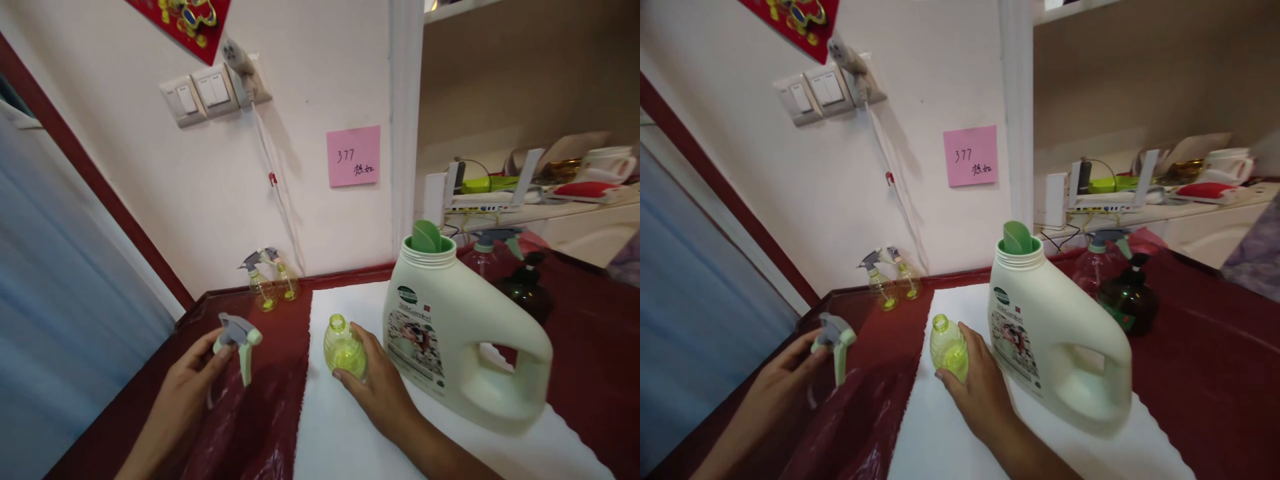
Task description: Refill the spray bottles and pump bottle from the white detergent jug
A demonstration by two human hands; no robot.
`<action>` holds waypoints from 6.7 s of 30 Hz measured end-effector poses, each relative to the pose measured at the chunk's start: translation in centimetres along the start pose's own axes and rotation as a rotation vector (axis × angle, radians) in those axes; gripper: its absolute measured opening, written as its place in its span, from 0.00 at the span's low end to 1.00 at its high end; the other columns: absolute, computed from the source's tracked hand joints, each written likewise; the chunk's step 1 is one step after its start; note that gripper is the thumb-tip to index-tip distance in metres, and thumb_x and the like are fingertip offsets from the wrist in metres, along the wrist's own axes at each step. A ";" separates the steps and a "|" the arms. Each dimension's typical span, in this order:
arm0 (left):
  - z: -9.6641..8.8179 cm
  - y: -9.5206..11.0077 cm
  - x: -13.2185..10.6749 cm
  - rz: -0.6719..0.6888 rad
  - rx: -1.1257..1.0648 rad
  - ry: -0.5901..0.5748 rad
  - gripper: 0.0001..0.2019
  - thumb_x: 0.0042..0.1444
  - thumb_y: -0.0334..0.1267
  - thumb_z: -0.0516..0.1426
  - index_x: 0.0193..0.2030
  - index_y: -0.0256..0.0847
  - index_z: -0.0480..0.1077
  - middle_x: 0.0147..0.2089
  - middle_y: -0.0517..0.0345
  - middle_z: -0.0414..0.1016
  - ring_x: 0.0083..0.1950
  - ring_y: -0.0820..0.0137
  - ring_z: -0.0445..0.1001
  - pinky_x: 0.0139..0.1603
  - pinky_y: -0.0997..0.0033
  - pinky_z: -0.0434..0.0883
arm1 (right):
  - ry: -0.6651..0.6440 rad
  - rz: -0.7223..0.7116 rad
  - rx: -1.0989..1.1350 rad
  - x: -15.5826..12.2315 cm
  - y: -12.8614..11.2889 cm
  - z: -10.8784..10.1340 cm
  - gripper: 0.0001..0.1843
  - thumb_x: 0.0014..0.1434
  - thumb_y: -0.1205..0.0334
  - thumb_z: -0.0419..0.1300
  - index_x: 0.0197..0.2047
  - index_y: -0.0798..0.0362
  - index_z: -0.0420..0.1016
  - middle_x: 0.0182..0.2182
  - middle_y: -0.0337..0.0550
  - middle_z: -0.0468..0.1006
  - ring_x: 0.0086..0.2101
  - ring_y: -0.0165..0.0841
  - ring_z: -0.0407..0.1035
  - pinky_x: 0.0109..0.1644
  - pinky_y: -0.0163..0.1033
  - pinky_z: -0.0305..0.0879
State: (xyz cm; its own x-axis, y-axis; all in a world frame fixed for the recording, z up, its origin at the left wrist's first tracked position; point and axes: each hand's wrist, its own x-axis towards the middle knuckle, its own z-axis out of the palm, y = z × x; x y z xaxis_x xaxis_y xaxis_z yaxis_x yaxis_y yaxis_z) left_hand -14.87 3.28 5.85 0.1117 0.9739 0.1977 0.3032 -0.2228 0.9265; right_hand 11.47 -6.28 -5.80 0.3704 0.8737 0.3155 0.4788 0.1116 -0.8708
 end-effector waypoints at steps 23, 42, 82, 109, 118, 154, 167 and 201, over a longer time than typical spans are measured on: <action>15.2 12.7 0.9 0.171 -0.871 -0.127 0.13 0.53 0.43 0.69 0.42 0.40 0.77 0.41 0.56 0.77 0.43 0.68 0.76 0.61 0.59 0.71 | -0.024 0.009 -0.032 0.3 -0.9 -0.4 0.40 0.56 0.64 0.63 0.69 0.55 0.57 0.66 0.54 0.65 0.65 0.48 0.60 0.70 0.55 0.56; 14.1 13.0 -0.4 0.185 -0.822 -0.035 0.10 0.57 0.42 0.66 0.44 0.42 0.78 0.44 0.57 0.78 0.49 0.66 0.76 0.62 0.64 0.72 | -0.024 0.012 -0.054 0.4 -1.1 -0.5 0.40 0.55 0.65 0.66 0.69 0.56 0.58 0.65 0.53 0.67 0.63 0.46 0.61 0.69 0.52 0.57; 17.1 1.3 -0.9 0.014 -0.530 -0.288 0.19 0.55 0.42 0.68 0.52 0.44 0.75 0.51 0.54 0.80 0.54 0.63 0.75 0.55 0.64 0.71 | -0.039 -0.014 -0.039 0.6 -0.9 -0.6 0.40 0.55 0.66 0.66 0.68 0.57 0.57 0.63 0.54 0.67 0.62 0.45 0.60 0.67 0.51 0.57; 16.5 0.7 -0.6 0.037 -0.534 -0.300 0.19 0.51 0.42 0.70 0.48 0.42 0.76 0.48 0.54 0.81 0.47 0.64 0.77 0.50 0.66 0.72 | -0.059 -0.010 -0.072 0.6 -1.0 -0.6 0.42 0.55 0.65 0.67 0.70 0.58 0.56 0.65 0.55 0.65 0.64 0.46 0.59 0.68 0.52 0.56; 17.2 1.1 -0.7 0.029 -0.477 -0.202 0.22 0.47 0.43 0.72 0.45 0.41 0.71 0.41 0.61 0.78 0.39 0.71 0.74 0.41 0.73 0.69 | -0.053 -0.031 -0.084 0.6 -0.6 -0.5 0.42 0.55 0.65 0.66 0.70 0.58 0.55 0.66 0.56 0.64 0.64 0.45 0.59 0.69 0.52 0.56; 17.8 0.3 -1.4 0.115 -0.581 -0.216 0.14 0.48 0.40 0.69 0.35 0.43 0.68 0.36 0.60 0.74 0.41 0.63 0.71 0.44 0.66 0.66 | -0.207 -0.301 -1.136 6.1 -13.4 -6.3 0.07 0.67 0.64 0.58 0.46 0.50 0.76 0.38 0.46 0.78 0.37 0.44 0.77 0.34 0.41 0.63; 17.0 0.2 -0.6 0.150 -0.526 -0.315 0.12 0.48 0.44 0.69 0.36 0.42 0.75 0.41 0.52 0.76 0.49 0.55 0.70 0.54 0.58 0.64 | -0.225 -0.266 -1.121 5.8 -12.9 -6.4 0.07 0.69 0.63 0.57 0.48 0.48 0.74 0.40 0.42 0.77 0.39 0.43 0.77 0.32 0.41 0.59; 17.3 -0.1 -0.3 0.160 -0.424 -0.309 0.13 0.49 0.38 0.67 0.39 0.42 0.71 0.43 0.55 0.77 0.48 0.58 0.71 0.54 0.58 0.63 | -0.240 -0.245 -1.032 6.1 -12.8 -7.0 0.06 0.68 0.64 0.58 0.47 0.48 0.73 0.40 0.40 0.77 0.40 0.41 0.76 0.31 0.39 0.48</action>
State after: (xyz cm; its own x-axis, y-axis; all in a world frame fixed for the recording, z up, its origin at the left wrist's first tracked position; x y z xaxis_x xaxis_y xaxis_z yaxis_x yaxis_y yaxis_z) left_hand 1.47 2.24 0.10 0.4175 0.8569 0.3023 -0.1408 -0.2677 0.9532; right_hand 13.15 -5.71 9.87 0.0622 0.9642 0.2576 0.9980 -0.0583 -0.0227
